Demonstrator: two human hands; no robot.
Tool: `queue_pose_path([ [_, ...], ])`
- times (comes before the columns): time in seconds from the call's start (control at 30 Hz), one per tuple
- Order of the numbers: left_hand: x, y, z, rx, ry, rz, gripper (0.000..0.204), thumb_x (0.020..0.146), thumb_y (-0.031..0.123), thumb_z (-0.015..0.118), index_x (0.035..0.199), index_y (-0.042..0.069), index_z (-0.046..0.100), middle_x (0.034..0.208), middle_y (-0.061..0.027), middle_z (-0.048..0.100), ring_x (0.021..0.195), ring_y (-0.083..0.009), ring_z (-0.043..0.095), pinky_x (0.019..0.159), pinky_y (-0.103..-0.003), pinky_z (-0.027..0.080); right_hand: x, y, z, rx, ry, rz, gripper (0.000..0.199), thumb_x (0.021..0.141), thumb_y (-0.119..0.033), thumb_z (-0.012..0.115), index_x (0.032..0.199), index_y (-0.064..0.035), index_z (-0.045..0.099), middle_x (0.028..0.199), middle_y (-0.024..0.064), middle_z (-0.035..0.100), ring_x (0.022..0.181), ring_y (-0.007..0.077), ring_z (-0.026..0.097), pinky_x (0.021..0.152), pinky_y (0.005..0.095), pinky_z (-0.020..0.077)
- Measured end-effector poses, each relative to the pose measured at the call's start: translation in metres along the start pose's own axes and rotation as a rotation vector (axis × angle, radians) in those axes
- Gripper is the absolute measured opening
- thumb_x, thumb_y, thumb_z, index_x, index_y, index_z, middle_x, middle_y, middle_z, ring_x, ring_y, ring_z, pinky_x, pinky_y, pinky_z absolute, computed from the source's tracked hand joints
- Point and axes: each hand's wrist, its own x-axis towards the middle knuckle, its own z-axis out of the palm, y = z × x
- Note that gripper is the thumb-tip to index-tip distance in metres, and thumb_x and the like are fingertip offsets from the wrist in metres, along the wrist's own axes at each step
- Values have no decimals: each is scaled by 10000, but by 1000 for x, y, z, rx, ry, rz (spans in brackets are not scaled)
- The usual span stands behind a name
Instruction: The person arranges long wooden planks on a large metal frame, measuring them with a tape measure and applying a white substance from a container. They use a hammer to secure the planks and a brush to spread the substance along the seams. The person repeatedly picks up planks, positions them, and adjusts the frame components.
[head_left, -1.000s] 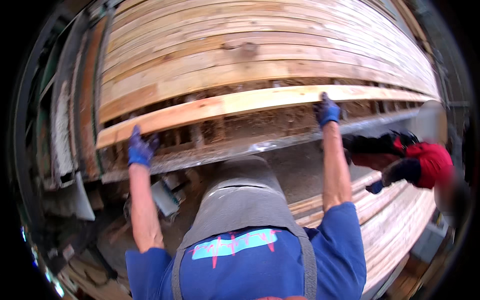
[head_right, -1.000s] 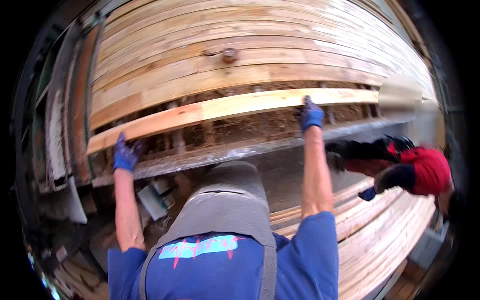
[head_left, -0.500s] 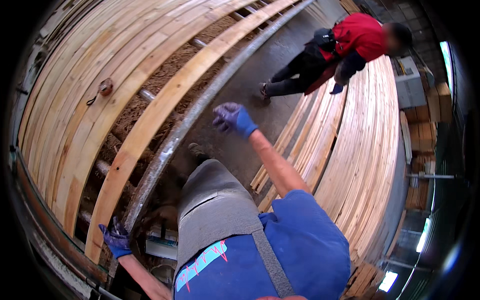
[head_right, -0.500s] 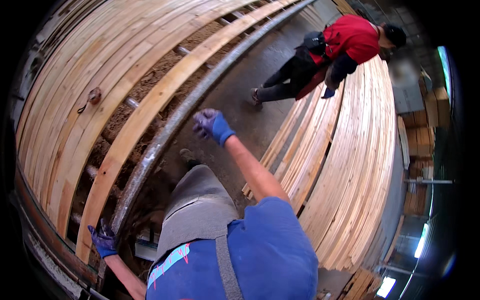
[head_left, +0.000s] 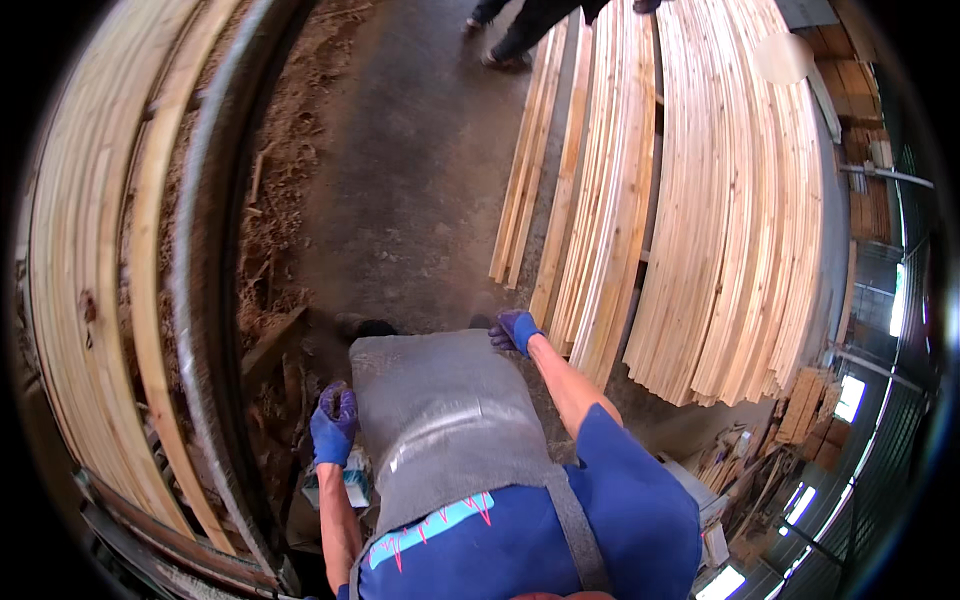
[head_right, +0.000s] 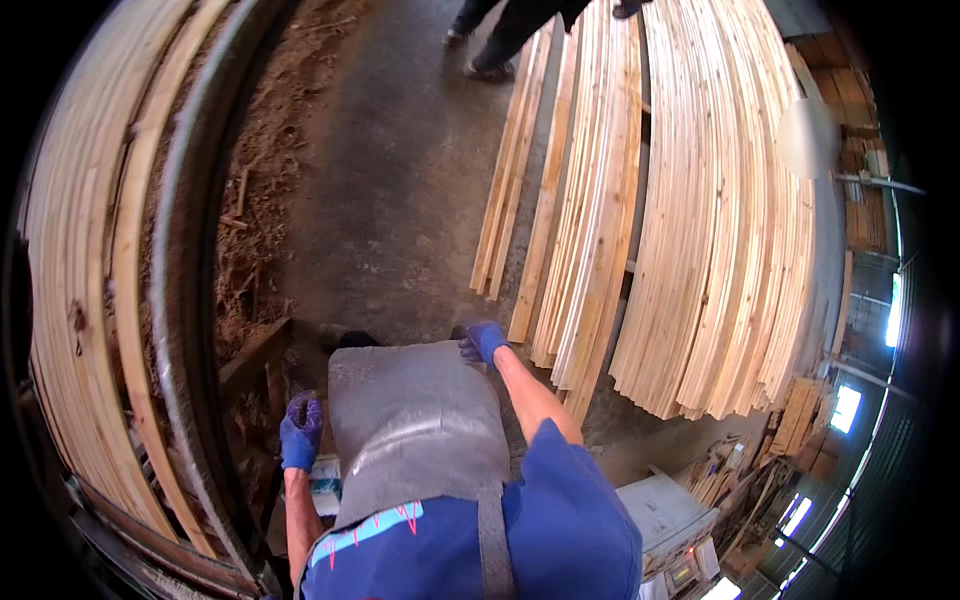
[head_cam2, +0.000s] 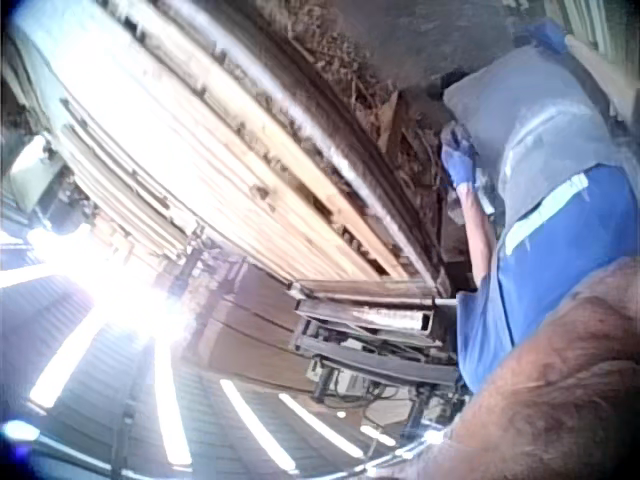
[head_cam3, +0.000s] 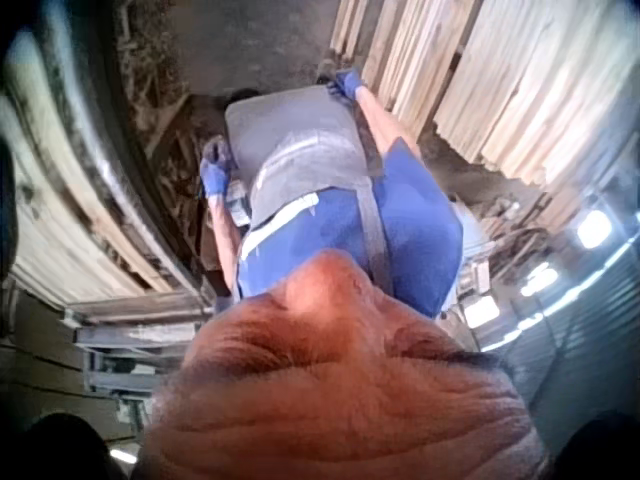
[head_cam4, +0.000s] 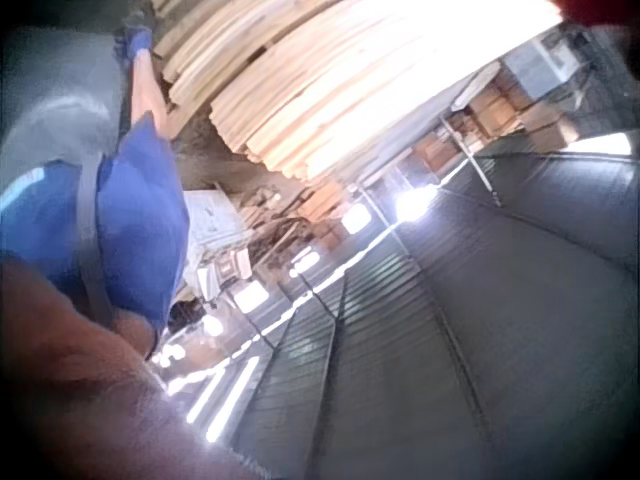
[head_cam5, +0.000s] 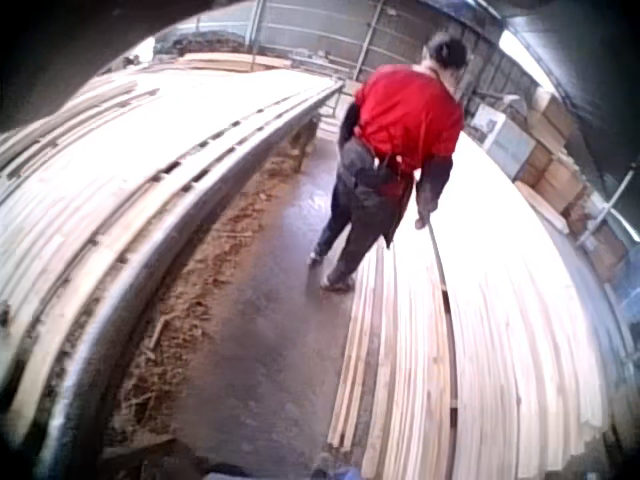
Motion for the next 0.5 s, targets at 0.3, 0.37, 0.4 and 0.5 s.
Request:
queue_pose_path([
  [0.3,110,6,217,343,-326,305,379,804,187,669,1121,-16,619,1053,-214,653,969,-388,616,870,-425,480,277,99,-106,482,-312,-271,401,964,-400,357,1200,-111,503,1292,170,516,1181,340,487,982,495,391],
  [0.37,144,12,232,489,-464,460,379,794,207,664,1106,-1,616,1021,-216,647,951,-390,598,863,-448,457,382,162,-107,338,-277,-641,373,954,-395,422,1188,-119,511,1262,166,528,1136,358,504,938,506,416],
  [0.4,151,6,243,575,-472,521,379,788,218,662,1099,6,615,1005,-217,644,942,-391,589,860,-460,445,391,122,-90,648,-265,-277,355,944,-402,459,1160,-126,518,1229,159,550,1107,361,526,912,513,442],
  [0.5,175,3,262,555,-398,491,345,746,202,664,1031,11,629,969,-199,644,919,-389,582,830,-473,429,419,72,-68,1013,-82,48,408,916,-444,516,1186,-140,514,1242,158,542,1125,362,518,918,521,449],
])
